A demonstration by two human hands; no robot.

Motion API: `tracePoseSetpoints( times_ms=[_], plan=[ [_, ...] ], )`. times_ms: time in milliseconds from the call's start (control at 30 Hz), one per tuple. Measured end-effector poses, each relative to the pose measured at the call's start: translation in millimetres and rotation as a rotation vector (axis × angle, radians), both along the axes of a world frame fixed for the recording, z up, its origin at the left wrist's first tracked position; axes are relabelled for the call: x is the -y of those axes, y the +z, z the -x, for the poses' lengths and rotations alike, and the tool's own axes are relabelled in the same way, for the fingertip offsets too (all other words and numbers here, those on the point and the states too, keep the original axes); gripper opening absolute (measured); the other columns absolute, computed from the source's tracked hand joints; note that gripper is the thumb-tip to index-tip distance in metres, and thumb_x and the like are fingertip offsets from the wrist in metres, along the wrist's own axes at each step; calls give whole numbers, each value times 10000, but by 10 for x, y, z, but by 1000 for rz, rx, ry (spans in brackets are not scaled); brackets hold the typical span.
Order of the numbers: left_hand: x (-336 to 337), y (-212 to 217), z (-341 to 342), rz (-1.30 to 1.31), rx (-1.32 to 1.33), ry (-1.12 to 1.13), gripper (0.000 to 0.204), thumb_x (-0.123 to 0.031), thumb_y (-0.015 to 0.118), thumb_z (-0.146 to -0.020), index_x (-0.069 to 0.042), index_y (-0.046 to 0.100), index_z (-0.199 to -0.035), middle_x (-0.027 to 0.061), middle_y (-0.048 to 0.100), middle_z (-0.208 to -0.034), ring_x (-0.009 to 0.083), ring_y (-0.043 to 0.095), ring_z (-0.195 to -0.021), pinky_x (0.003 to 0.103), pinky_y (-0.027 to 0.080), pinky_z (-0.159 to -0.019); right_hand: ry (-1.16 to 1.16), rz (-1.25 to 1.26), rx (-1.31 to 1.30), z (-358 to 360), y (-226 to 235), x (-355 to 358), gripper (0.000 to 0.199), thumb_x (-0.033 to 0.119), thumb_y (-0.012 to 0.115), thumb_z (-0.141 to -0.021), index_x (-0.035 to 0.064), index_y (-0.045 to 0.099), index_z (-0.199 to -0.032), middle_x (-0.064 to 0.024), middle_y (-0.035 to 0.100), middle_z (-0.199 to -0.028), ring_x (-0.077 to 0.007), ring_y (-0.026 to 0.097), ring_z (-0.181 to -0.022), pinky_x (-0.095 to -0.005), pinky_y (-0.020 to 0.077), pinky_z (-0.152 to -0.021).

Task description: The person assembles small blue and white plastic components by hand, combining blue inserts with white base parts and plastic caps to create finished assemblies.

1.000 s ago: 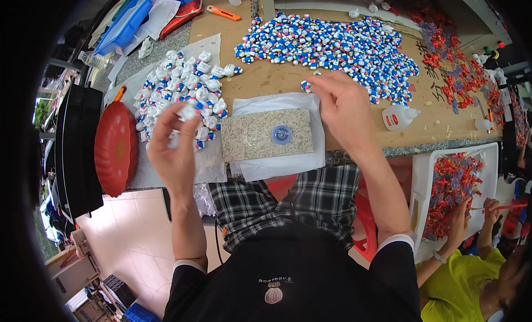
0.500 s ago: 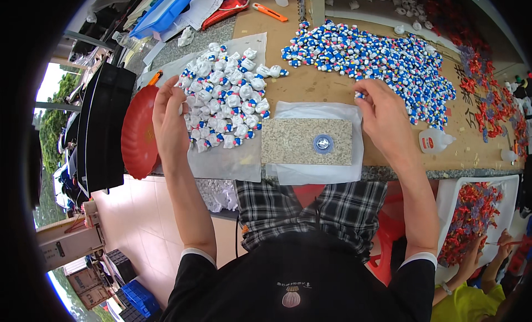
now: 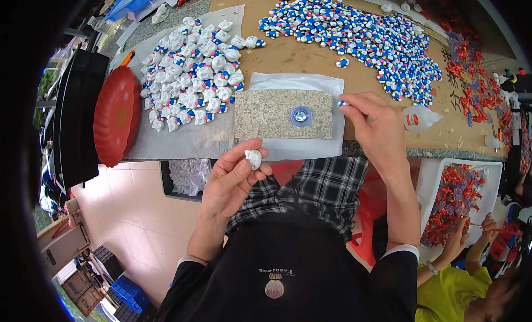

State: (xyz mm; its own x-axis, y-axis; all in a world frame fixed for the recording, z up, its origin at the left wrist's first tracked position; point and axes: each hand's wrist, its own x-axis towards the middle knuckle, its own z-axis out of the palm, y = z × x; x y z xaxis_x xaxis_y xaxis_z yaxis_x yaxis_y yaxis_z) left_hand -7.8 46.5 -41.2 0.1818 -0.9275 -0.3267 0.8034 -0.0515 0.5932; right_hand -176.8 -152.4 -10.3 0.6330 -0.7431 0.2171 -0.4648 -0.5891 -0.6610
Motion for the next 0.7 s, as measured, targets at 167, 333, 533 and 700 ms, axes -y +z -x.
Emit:
tracePoseSetpoints(
  times_ms=[167, 333, 533, 700],
  plan=[
    [-35, -59, 63, -30, 83, -14, 353, -112, 583, -864, -27, 510, -1199, 95, 605, -1066, 145, 610, -871, 234, 474, -705, 231, -59, 61, -208, 56, -209, 152, 35, 636, -757, 23, 667, -906, -96, 627, -801, -228, 594, -660, -294, 459, -582],
    [-30, -38, 78, -62, 88, 22, 298, -101, 606, -847, -23, 543, -1127, 89, 610, -1040, 138, 609, -829, 232, 476, -686, 365, 171, 8, -373, 11, -197, 116, 21, 628, -704, 30, 638, -819, -69, 567, -716, -245, 570, -708, -340, 462, -608],
    [-27, -58, 85, -55, 138, 56, 279, -47, 598, -835, -7, 538, -1104, 120, 601, -1038, 192, 618, -878, 278, 510, -763, 340, 359, -120, -373, 83, -230, 49, 18, 606, -703, 21, 601, -752, -72, 525, -679, -262, 540, -687, -356, 444, -591],
    [67, -68, 104, -38, 151, 111, 303, -18, 612, -815, -1, 537, -1109, 126, 604, -1040, 196, 613, -884, 285, 507, -766, 100, -296, -71, -390, 113, -314, 108, 67, 642, -760, -1, 678, -836, -81, 605, -712, -180, 574, -659, -268, 436, -590]
  ],
)
